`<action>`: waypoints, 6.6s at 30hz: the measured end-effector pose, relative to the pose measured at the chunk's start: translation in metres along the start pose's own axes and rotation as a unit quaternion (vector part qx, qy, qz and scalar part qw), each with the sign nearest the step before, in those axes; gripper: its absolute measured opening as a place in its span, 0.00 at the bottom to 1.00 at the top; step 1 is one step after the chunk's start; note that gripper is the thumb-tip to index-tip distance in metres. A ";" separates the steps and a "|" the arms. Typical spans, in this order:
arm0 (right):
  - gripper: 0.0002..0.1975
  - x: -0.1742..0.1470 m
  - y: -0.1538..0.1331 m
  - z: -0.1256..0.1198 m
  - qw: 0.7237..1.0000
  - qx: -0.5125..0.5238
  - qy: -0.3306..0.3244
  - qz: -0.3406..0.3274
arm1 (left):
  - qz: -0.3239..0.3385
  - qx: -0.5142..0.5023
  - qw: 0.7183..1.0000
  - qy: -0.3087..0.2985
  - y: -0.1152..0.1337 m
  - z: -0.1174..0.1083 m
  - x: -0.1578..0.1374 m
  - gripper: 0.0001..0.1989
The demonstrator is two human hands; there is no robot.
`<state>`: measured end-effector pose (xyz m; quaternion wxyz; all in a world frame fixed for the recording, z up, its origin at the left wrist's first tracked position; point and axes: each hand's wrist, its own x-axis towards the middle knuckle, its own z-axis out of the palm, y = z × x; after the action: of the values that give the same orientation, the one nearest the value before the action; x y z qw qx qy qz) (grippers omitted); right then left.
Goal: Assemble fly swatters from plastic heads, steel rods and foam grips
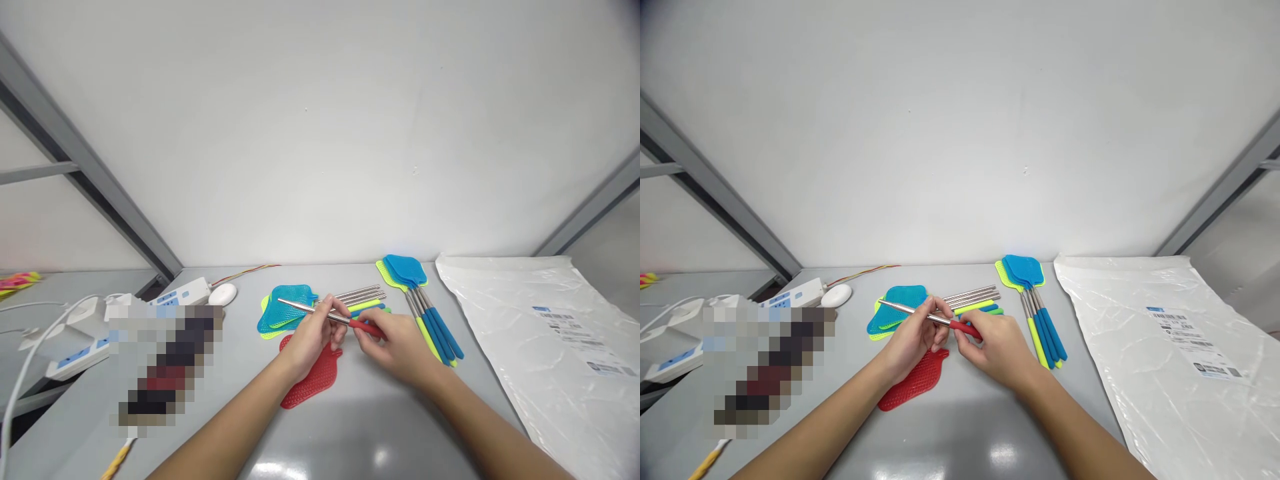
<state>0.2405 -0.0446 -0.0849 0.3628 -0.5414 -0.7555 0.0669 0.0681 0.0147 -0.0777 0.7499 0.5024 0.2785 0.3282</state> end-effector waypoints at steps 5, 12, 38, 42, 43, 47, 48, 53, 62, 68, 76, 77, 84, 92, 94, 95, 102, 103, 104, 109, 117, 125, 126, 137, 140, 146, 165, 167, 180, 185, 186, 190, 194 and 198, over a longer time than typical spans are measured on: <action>0.07 0.001 0.001 -0.001 0.999 -0.010 0.036 0.019 | 0.080 -0.056 0.991 0.095 0.008 -0.006 0.004 0.22; 0.07 0.001 0.001 -0.003 0.999 -0.004 0.044 0.016 | 0.194 -0.057 0.949 0.240 0.023 -0.021 0.009 0.20; 0.08 0.000 0.005 -0.006 0.999 -0.014 0.051 0.011 | 0.174 0.215 0.938 0.210 0.019 -0.015 0.002 0.21; 0.09 0.001 0.005 -0.007 0.999 -0.013 0.041 0.005 | 0.190 0.243 0.926 0.219 0.020 -0.021 0.001 0.21; 0.09 0.001 0.005 -0.007 0.999 -0.014 0.039 0.004 | 0.194 0.239 0.926 0.217 0.020 -0.021 0.001 0.21; 0.09 0.002 0.004 -0.009 0.999 -0.015 0.028 0.000 | 0.202 0.232 0.929 0.205 0.017 -0.023 0.001 0.21; 0.09 0.002 0.004 -0.009 1.000 -0.015 0.026 -0.001 | 0.204 0.239 0.927 0.203 0.017 -0.023 0.001 0.22; 0.09 0.004 0.005 -0.013 0.999 -0.033 0.016 -0.004 | 0.264 0.432 0.833 0.221 0.028 -0.027 -0.003 0.17; 0.11 0.003 0.011 -0.011 0.997 -0.075 -0.012 -0.018 | 0.284 0.790 0.539 0.064 0.027 0.001 -0.013 0.12; 0.11 0.005 0.016 -0.014 0.993 -0.105 -0.051 -0.008 | 0.237 0.805 0.544 0.004 0.015 -0.002 -0.010 0.09; 0.15 0.009 0.024 -0.020 0.989 -0.116 -0.074 0.053 | 0.199 0.792 0.577 -0.007 0.012 -0.015 -0.007 0.09; 0.16 0.010 0.025 -0.022 0.988 -0.118 -0.074 0.067 | 0.195 0.789 0.582 -0.009 0.011 -0.016 -0.006 0.08; 0.21 0.015 0.044 -0.048 0.940 -0.227 -0.007 0.253 | 0.184 0.766 0.616 0.002 0.008 -0.021 -0.003 0.06; 0.25 -0.003 0.093 -0.085 0.823 -0.268 -0.105 0.490 | 0.178 0.777 0.604 -0.002 0.010 -0.013 -0.001 0.12; 0.24 -0.007 0.100 -0.086 0.819 -0.264 -0.135 0.490 | 0.182 0.775 0.605 0.001 0.010 -0.013 0.000 0.13; 0.22 -0.008 0.102 -0.085 0.821 -0.261 -0.143 0.487 | 0.182 0.774 0.606 0.003 0.010 -0.012 0.000 0.13; 0.13 -0.005 0.103 -0.075 0.840 -0.251 -0.154 0.455 | 0.176 0.776 0.605 0.007 0.013 -0.011 0.003 0.16; 0.13 -0.005 0.102 -0.073 0.844 -0.249 -0.154 0.450 | 0.175 0.777 0.605 0.006 0.013 -0.011 0.003 0.16; 0.13 -0.005 0.102 -0.072 0.847 -0.247 -0.154 0.445 | 0.175 0.777 0.604 0.005 0.013 -0.010 0.004 0.16; 0.13 -0.004 0.100 -0.068 0.854 -0.237 -0.151 0.438 | 0.174 0.776 0.606 0.005 0.012 -0.010 0.004 0.17; 0.32 0.002 0.087 -0.063 0.863 -0.216 -0.122 0.440 | 0.175 0.771 0.612 0.004 0.014 -0.010 0.003 0.17; 0.37 0.001 0.082 -0.055 0.869 -0.225 -0.135 0.419 | 0.170 0.767 0.619 0.006 0.013 -0.012 0.004 0.16; 0.35 0.001 0.081 -0.053 0.870 -0.230 -0.136 0.415 | 0.169 0.766 0.620 0.006 0.013 -0.012 0.004 0.16; 0.31 0.005 0.070 -0.041 0.868 -0.269 -0.140 0.392 | 0.175 0.764 0.621 0.008 0.014 -0.011 0.004 0.17; 0.32 0.004 0.069 -0.044 0.871 -0.266 -0.137 0.390 | 0.167 0.768 0.618 0.003 0.014 -0.011 0.004 0.17; 0.29 0.003 0.071 -0.049 0.868 -0.297 -0.143 0.372 | 0.177 0.762 0.623 0.005 0.015 -0.009 0.002 0.16; 0.16 0.014 0.030 -0.034 0.991 -0.040 0.013 0.127 | 0.184 0.770 0.611 0.000 0.015 -0.011 -0.001 0.13; 0.15 0.013 0.024 -0.027 0.993 -0.027 -0.038 0.109 | 0.181 0.772 0.609 -0.005 0.014 -0.011 -0.001 0.13; 0.11 0.011 0.026 -0.015 0.993 -0.049 -0.099 0.048 | 0.193 0.782 0.593 0.012 0.029 -0.024 -0.006 0.10; 0.12 0.009 0.032 -0.017 0.991 -0.087 -0.098 0.034 | 0.196 0.778 0.597 -0.008 0.026 -0.025 -0.007 0.14; 0.12 0.008 0.032 -0.017 0.990 -0.096 -0.100 0.025 | 0.200 0.779 0.594 -0.012 0.025 -0.025 -0.006 0.15; 0.13 0.007 0.032 -0.016 0.984 -0.146 -0.103 -0.018 | 0.232 0.785 0.574 -0.026 0.024 -0.022 -0.005 0.18; 0.14 0.006 0.030 -0.014 0.977 -0.185 -0.092 -0.045 | 0.257 0.793 0.552 -0.030 0.024 -0.020 -0.006 0.19; 0.13 0.004 0.027 -0.011 0.973 -0.209 -0.083 -0.060 | 0.267 0.791 0.549 -0.037 0.022 -0.019 -0.007 0.19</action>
<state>0.2679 -0.0336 -0.0886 0.1809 -0.5516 -0.8113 -0.0694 0.0448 0.0268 -0.0630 -0.0632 0.9555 0.2510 0.1415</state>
